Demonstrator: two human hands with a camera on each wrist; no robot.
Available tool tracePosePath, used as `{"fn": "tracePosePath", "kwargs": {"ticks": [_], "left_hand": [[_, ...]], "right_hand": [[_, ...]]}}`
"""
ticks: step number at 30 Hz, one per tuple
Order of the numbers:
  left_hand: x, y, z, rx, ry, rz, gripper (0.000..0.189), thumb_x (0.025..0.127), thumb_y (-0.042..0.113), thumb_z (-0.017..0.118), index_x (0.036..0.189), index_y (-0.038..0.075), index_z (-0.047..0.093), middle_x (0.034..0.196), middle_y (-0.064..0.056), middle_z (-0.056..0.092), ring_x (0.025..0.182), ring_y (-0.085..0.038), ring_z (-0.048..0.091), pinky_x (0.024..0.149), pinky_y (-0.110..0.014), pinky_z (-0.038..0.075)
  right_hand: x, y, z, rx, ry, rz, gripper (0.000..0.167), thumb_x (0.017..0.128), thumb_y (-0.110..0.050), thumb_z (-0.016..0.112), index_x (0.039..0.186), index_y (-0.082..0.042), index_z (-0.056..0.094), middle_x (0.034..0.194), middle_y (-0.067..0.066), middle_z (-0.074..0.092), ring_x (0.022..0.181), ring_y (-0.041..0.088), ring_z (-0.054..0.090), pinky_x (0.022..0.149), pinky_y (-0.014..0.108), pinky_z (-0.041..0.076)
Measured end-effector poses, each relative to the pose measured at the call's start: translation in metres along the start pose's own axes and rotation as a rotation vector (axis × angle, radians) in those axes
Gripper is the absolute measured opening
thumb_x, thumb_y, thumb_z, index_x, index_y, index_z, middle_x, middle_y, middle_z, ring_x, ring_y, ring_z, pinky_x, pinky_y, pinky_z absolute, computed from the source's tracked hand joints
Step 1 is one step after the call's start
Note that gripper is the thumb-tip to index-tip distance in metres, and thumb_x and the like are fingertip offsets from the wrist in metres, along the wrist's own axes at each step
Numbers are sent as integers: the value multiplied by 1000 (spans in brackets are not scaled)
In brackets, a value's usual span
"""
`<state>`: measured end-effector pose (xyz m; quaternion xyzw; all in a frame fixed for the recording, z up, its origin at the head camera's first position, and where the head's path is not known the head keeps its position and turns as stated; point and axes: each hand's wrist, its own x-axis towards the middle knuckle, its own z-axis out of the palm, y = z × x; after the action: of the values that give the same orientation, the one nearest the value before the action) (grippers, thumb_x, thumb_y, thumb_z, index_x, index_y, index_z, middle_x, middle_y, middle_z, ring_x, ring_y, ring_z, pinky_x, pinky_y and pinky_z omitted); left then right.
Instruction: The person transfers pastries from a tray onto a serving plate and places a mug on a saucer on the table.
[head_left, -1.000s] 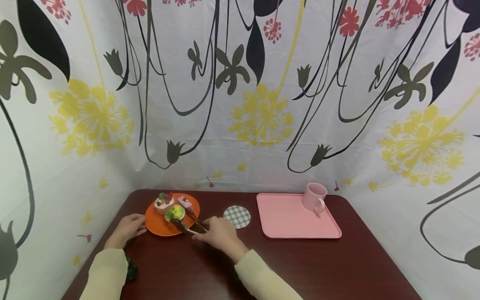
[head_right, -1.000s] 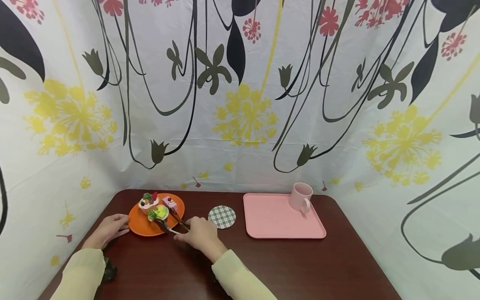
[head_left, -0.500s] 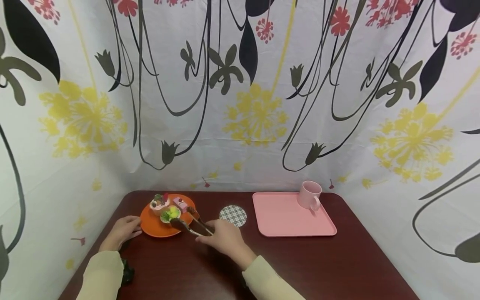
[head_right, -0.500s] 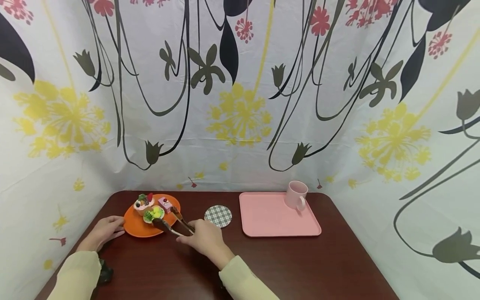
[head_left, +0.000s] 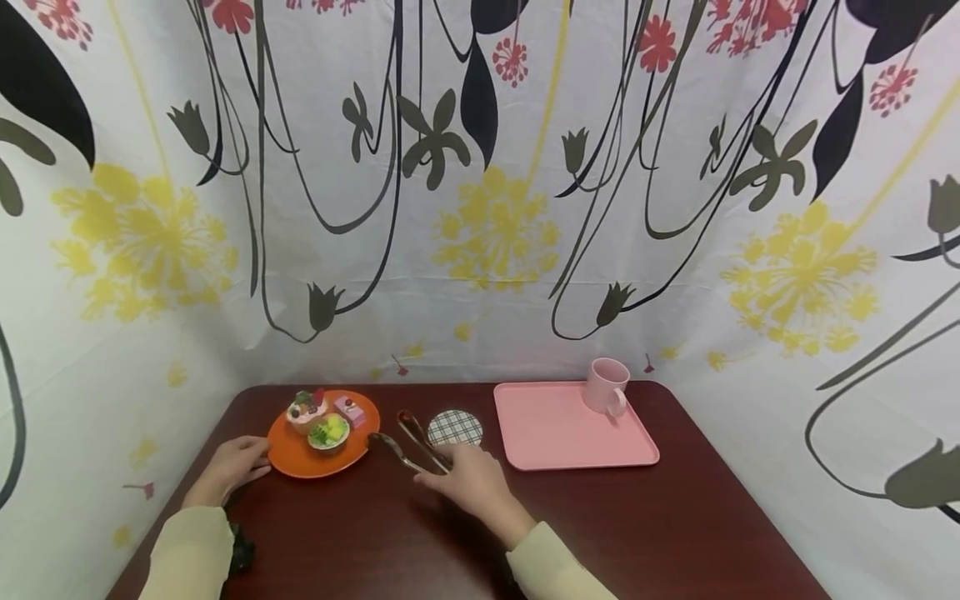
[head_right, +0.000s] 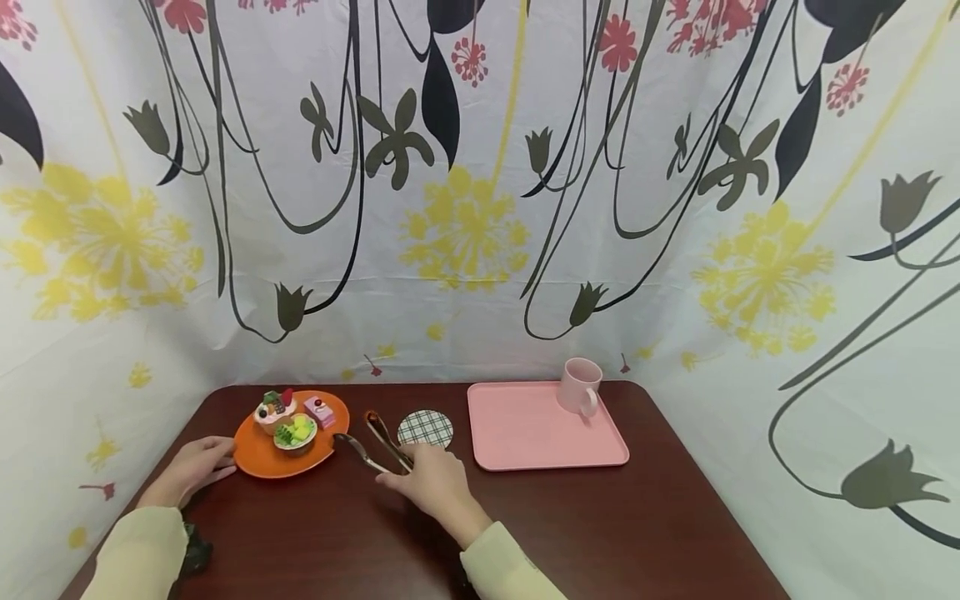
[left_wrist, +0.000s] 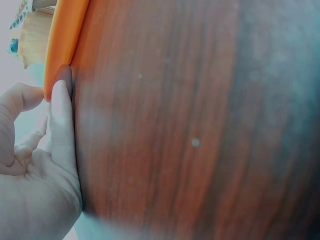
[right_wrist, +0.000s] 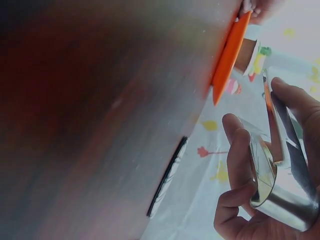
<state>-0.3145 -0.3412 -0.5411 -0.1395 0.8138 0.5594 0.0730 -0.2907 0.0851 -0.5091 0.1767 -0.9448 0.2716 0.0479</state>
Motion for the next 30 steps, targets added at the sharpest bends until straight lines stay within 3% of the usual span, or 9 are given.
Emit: {"fn": "tracePosePath", "kwargs": {"ticks": [10,19,30], "left_hand": [[1,-2,1,-7,-3,-1,63,112,27,46,154,-19,37,148,-41,48,94,-5,67,83,-25,67],[2,0,0,-1,-25,4,65,112,29,46,155,-19,35,146,-40,51,96,-5,68,85,-25,67],[2,-2,-1,-11,-15,0,66,112,28,45,155,-20,34,149,-42,46,92,-2,67,83,-24,66]], "right_hand": [[-7,10,-10,-15,40,37,58,84,-64,84,127,-25,81,99,-5,82,83,13,71,63,36,55],[-18,26,-21,4,83,60,58,85,-62,84,128,-23,81,111,-5,82,95,13,73,77,39,60],[-27,37,-35,57,103,81,56,85,-62,84,124,-22,82,93,-6,78,76,9,59,67,30,50]]}}
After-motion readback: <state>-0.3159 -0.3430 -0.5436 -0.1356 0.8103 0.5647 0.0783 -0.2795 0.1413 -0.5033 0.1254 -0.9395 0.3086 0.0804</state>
